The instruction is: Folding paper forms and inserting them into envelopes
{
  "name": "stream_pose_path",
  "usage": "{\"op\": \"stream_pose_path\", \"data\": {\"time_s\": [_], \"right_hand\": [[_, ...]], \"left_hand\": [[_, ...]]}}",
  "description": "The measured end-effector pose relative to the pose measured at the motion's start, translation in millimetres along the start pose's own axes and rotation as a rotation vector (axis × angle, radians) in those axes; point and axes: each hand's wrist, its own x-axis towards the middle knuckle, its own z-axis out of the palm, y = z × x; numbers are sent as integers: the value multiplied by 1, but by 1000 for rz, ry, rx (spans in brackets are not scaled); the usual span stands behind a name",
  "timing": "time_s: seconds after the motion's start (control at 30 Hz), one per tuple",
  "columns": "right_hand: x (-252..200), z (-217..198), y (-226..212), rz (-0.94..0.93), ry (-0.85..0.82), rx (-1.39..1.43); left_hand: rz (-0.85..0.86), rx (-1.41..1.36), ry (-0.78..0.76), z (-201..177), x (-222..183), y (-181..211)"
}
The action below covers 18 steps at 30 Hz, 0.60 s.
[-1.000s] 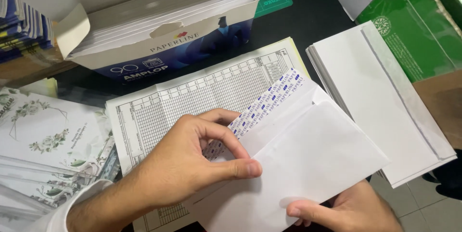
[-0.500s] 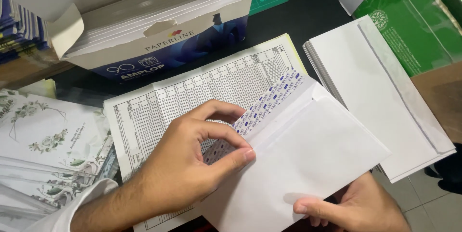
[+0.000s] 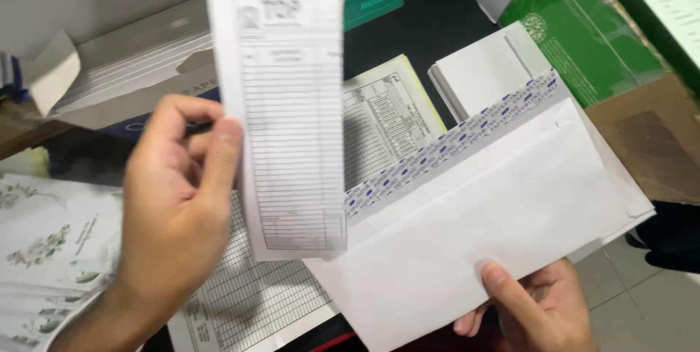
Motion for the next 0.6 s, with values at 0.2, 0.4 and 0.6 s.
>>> {"op": "stream_pose_path", "data": {"time_s": [0.2, 0.4, 0.6], "right_hand": [[-14, -13, 54, 143, 160, 330], [-16, -18, 94, -12, 126, 651], [15, -5, 16, -20, -20, 962]], "left_hand": [[202, -31, 380, 4, 0, -28], [-229, -268, 700, 19, 9, -10], [-275, -170, 580, 25, 5, -21]]}}
